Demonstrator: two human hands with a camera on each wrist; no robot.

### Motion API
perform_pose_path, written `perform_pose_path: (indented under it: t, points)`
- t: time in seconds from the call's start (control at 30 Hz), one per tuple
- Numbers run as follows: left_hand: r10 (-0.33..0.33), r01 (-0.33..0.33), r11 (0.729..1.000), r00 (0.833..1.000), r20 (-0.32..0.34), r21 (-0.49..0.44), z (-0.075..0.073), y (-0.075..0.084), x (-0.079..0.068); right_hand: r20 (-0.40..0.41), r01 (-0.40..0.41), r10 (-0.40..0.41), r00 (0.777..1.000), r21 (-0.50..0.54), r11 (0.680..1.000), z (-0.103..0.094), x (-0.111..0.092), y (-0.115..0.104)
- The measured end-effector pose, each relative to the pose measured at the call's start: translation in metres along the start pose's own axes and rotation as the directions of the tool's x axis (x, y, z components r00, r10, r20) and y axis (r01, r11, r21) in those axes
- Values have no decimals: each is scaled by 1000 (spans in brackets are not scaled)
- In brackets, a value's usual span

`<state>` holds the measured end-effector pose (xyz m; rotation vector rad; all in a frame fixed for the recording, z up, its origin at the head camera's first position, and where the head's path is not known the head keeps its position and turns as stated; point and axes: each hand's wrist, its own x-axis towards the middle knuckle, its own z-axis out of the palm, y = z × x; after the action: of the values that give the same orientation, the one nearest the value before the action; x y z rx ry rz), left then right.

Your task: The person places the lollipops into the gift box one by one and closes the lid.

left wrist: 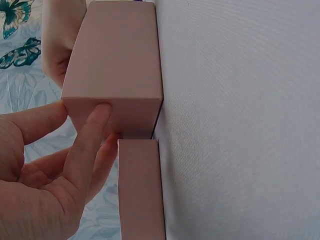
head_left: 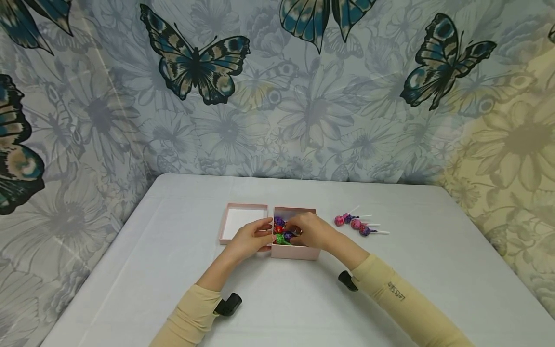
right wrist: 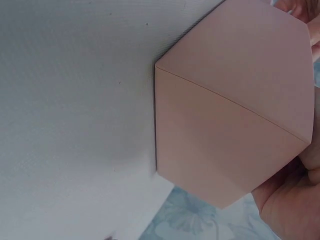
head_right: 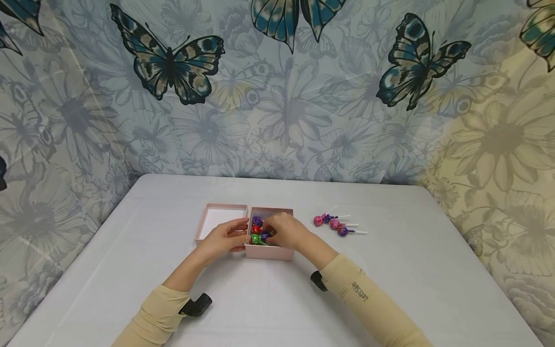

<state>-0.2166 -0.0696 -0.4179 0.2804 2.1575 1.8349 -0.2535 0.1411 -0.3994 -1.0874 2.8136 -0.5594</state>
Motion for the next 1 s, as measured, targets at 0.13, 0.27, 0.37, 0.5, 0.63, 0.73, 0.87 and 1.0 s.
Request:
perform_pose_path:
  t: [0.13, 0.27, 0.37, 0.5, 0.63, 0.73, 0.87, 1.0]
  points:
    - [-3, 3, 1000, 1000, 0, 2, 0, 0, 0, -22, 11, -10, 1000, 18, 1000, -1, -3, 0]
    - [-1, 1, 1000, 1000, 3, -9, 0, 0, 0, -63, 26, -21, 998, 66, 997, -3, -6, 2]
    - [6, -6, 1000, 1000, 7, -8, 0, 0, 0, -110, 13, 2, 994, 134, 991, -2, -9, 4]
    - [13, -13, 1000, 1000, 7, -4, 0, -1, 0, -180, -1, 50, 982, 260, 966, -1, -13, 7]
    - [6, -5, 1000, 1000, 6, -10, 0, -1, 0, -229, -14, 115, 967, 400, 916, 1, -18, 10]
    - [1, -1, 1000, 1000, 6, -15, 1, -1, 1, -244, -32, 175, 954, 498, 867, 2, -22, 13]
    - [3, -3, 1000, 1000, 2, -17, 1, -2, 1, -223, -70, 267, 937, 631, 773, -2, -26, 12]
    - [0, 0, 1000, 1000, 2, -20, 1, -2, 1, -182, -117, 357, 916, 732, 671, -2, -28, 15]
